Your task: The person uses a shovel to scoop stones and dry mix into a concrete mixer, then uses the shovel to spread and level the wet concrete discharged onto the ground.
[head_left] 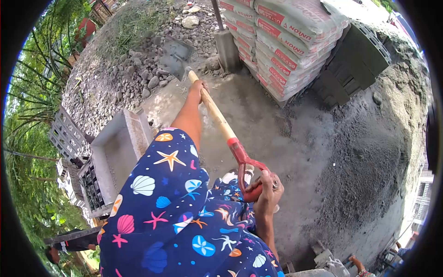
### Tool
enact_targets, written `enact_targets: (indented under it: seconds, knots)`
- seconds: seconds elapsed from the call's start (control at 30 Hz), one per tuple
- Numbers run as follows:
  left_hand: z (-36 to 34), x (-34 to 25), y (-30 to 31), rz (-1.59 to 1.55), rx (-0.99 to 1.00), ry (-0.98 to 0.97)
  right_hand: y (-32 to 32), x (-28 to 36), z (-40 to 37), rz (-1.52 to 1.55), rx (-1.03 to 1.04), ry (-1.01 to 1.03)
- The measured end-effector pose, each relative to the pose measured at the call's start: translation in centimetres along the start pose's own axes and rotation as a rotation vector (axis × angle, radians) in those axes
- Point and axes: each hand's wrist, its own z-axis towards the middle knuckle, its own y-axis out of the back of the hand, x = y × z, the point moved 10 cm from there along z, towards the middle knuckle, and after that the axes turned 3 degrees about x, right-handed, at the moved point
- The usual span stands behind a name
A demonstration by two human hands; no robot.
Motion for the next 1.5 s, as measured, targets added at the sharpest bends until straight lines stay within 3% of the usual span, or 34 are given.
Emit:
enact_targets:
  seconds: [0.1,0.2,0.27,0.3,0.37,0.43,0.5,0.53,0.67,0.8,0.97,1.0,1.03,1.13,1.23,1.37,1.4,1.43,1.5]
  knots:
    - [-1.4,1.9,1.4,0.066,-0.046,-0.020,-1.3,0.0,-0.2,-0.162,0.116,0.037]
    - [-3.4,13.5,4.7,-0.097,-0.029,0.133,2.2,-0.2,-2.1,-0.283,0.038,0.036]
    - [-5.9,24.1,8.0,-0.058,-0.160,0.343,6.8,-0.1,-3.8,-0.367,-0.056,0.042]
    - [-8.4,28.0,8.8,0.023,-0.194,0.306,9.4,0.5,-4.7,-0.445,-0.115,0.025]
    - [-12.6,37.7,9.8,-0.078,-0.255,0.556,13.7,2.5,-6.3,-0.526,-0.173,0.050]
    - [-14.6,41.5,8.9,0.039,-0.201,0.553,14.9,5.1,-7.3,-0.610,-0.235,0.063]
    - [-16.7,43.1,6.7,0.194,-0.062,0.692,14.1,7.2,-7.3,-0.558,-0.319,0.034]
    - [-17.3,42.0,5.7,0.111,-0.274,0.722,13.4,7.1,-6.8,-0.476,-0.314,0.010]
    - [-11.7,40.4,2.9,-0.239,-0.140,0.540,14.2,8.1,-3.6,-0.785,-0.109,0.152]
    - [-10.7,37.0,1.4,-0.158,-0.218,0.480,16.0,8.5,-0.1,-0.678,-0.106,0.118]
    - [-8.2,35.3,2.9,-0.342,-0.211,0.320,11.8,10.5,4.9,-0.680,0.068,0.095]
    - [-8.0,34.9,4.4,-0.368,-0.289,0.321,10.6,10.0,6.0,-0.784,0.149,0.104]
    - [-7.4,34.4,5.6,-0.395,-0.366,0.323,8.6,9.5,7.6,-0.887,0.230,0.114]
    - [-4.0,30.6,8.1,-0.393,-0.400,0.306,0.2,8.7,12.5,-0.841,0.215,0.043]
    - [3.7,26.9,11.4,-0.498,-0.420,0.324,-11.3,7.0,18.6,-0.791,0.246,0.048]
    - [9.4,11.1,9.9,-0.791,-0.333,0.260,-28.1,5.4,22.3,-0.787,0.325,0.045]
    - [11.0,7.4,9.4,-0.919,-0.287,0.242,-32.3,4.7,23.3,-0.724,0.454,0.128]
    - [13.3,4.6,8.9,-1.030,-0.211,0.231,-36.3,4.1,24.1,-0.651,0.578,0.203]
    - [16.2,-2.4,6.6,-1.242,-0.003,0.235,-42.8,2.1,27.6,-0.644,0.623,0.232]
